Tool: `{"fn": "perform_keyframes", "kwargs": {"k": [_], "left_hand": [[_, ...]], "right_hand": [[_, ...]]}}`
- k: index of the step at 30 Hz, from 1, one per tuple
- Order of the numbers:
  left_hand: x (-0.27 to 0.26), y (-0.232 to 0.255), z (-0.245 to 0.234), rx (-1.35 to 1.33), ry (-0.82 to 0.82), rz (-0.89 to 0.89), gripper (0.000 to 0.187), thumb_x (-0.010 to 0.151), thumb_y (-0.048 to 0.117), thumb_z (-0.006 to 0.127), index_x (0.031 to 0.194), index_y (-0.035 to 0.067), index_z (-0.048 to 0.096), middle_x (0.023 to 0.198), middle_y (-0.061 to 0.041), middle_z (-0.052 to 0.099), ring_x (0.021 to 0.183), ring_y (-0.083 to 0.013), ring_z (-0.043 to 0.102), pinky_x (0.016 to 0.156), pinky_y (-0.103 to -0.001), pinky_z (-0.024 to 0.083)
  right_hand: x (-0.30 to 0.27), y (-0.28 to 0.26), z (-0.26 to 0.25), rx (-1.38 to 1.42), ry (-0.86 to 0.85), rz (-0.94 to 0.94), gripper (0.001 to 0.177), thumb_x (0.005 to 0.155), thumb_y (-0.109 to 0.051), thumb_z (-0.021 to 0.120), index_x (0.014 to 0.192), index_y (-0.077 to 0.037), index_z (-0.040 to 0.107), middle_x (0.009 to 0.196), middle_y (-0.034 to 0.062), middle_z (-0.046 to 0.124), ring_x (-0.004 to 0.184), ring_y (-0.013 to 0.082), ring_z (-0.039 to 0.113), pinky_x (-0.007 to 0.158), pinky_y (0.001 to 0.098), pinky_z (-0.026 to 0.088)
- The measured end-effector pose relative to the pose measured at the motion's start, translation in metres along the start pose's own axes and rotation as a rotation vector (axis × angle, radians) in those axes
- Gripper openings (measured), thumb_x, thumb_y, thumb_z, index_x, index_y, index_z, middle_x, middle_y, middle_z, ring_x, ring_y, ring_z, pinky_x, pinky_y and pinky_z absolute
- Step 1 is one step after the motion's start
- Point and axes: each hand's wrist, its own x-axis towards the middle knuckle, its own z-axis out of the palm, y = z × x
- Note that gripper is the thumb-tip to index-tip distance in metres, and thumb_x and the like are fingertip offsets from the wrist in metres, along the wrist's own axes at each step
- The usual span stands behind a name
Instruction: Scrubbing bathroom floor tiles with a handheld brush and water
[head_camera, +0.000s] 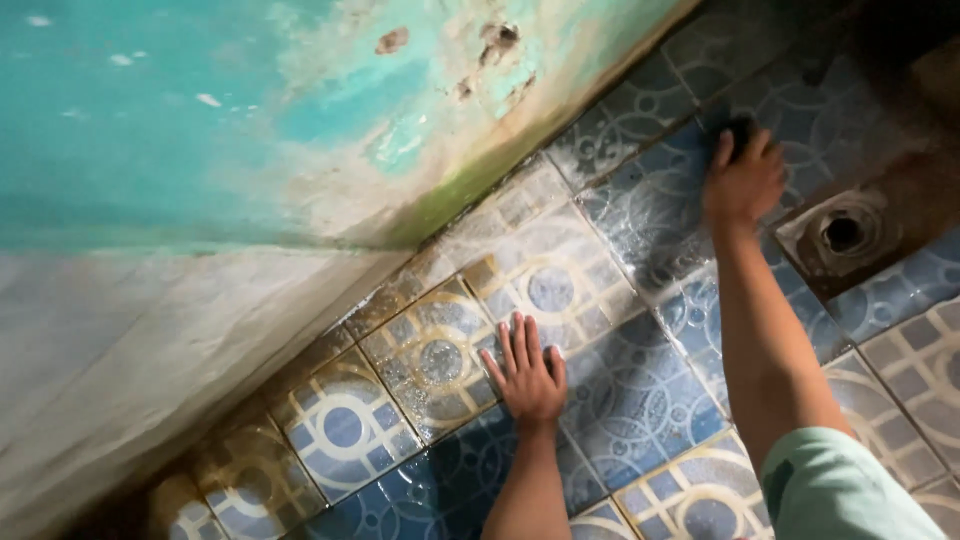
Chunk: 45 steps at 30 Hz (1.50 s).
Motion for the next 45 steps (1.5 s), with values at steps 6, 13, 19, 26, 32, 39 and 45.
{"fn": "perform_keyframes", "kwargs": {"k": [6, 13, 19, 26, 32, 39, 45], "left_hand": [[-0.005, 0.000, 0.007, -0.008, -0.012, 0.013, 0.055, 0.097, 0.036, 0.049, 0.147, 0.014, 0.054, 0.158, -0.008, 0.047, 0.147, -0.0282, 0.041, 0.122, -0.062, 0.012], [-0.003, 0.002, 0.010, -0.020, -0.024, 0.010, 0.057, 0.095, 0.037, 0.052, 0.148, 0.014, 0.054, 0.158, -0.008, 0.047, 0.147, -0.0274, 0.041, 0.122, -0.060, 0.013], [-0.009, 0.001, 0.008, 0.007, -0.056, -0.024, 0.058, 0.092, 0.038, 0.053, 0.146, 0.016, 0.054, 0.158, -0.003, 0.047, 0.148, -0.0243, 0.041, 0.122, -0.059, 0.013], [0.009, 0.036, 0.023, -0.047, -0.027, -0.199, 0.054, 0.083, 0.026, 0.063, 0.135, 0.013, 0.060, 0.140, -0.007, 0.057, 0.133, -0.0320, 0.050, 0.119, -0.065, 0.020], [0.031, 0.075, 0.034, -0.072, -0.021, -0.062, 0.048, 0.097, 0.035, 0.053, 0.138, 0.010, 0.056, 0.153, -0.009, 0.050, 0.146, -0.0296, 0.041, 0.120, -0.067, 0.008], [0.045, 0.078, 0.027, -0.017, -0.024, -0.042, 0.054, 0.098, 0.040, 0.048, 0.145, 0.013, 0.051, 0.161, -0.006, 0.043, 0.151, -0.0270, 0.035, 0.120, -0.066, 0.008], [0.045, 0.078, 0.031, 0.031, -0.042, -0.042, 0.054, 0.099, 0.042, 0.047, 0.147, 0.017, 0.050, 0.162, -0.004, 0.041, 0.152, -0.0275, 0.033, 0.121, -0.065, 0.006]], "right_hand": [[-0.116, -0.083, -0.086, 0.176, -0.131, -0.625, 0.047, 0.101, -0.062, 0.053, 0.132, -0.029, 0.066, 0.099, 0.0091, 0.065, 0.092, 0.0308, 0.070, 0.077, 0.0456, 0.055], [-0.011, -0.066, -0.041, 0.035, 0.065, -0.209, 0.041, 0.115, -0.056, 0.047, 0.123, -0.017, 0.058, 0.095, 0.0086, 0.063, 0.079, 0.0268, 0.070, 0.063, 0.0392, 0.057], [-0.093, -0.099, -0.098, 0.242, -0.155, -0.475, 0.046, 0.106, -0.060, 0.047, 0.119, -0.019, 0.063, 0.094, 0.0076, 0.061, 0.085, 0.0319, 0.071, 0.069, 0.0462, 0.056], [-0.025, -0.066, -0.054, 0.077, -0.083, -0.122, 0.044, 0.111, -0.062, 0.049, 0.122, -0.021, 0.061, 0.101, 0.0104, 0.063, 0.090, 0.0330, 0.070, 0.067, 0.0486, 0.056], [-0.103, -0.100, -0.090, 0.209, -0.219, -0.432, 0.041, 0.104, -0.062, 0.048, 0.121, -0.028, 0.063, 0.098, 0.0060, 0.062, 0.093, 0.0287, 0.069, 0.077, 0.0459, 0.055], [0.007, -0.044, -0.041, 0.039, -0.117, -0.010, 0.049, 0.117, -0.059, 0.041, 0.124, -0.012, 0.055, 0.108, 0.0179, 0.065, 0.099, 0.0378, 0.068, 0.076, 0.0516, 0.053], [-0.108, -0.089, -0.091, 0.240, -0.328, -0.555, 0.050, 0.105, -0.064, 0.045, 0.136, -0.029, 0.059, 0.105, 0.0078, 0.064, 0.101, 0.0299, 0.070, 0.082, 0.0461, 0.057]]}}
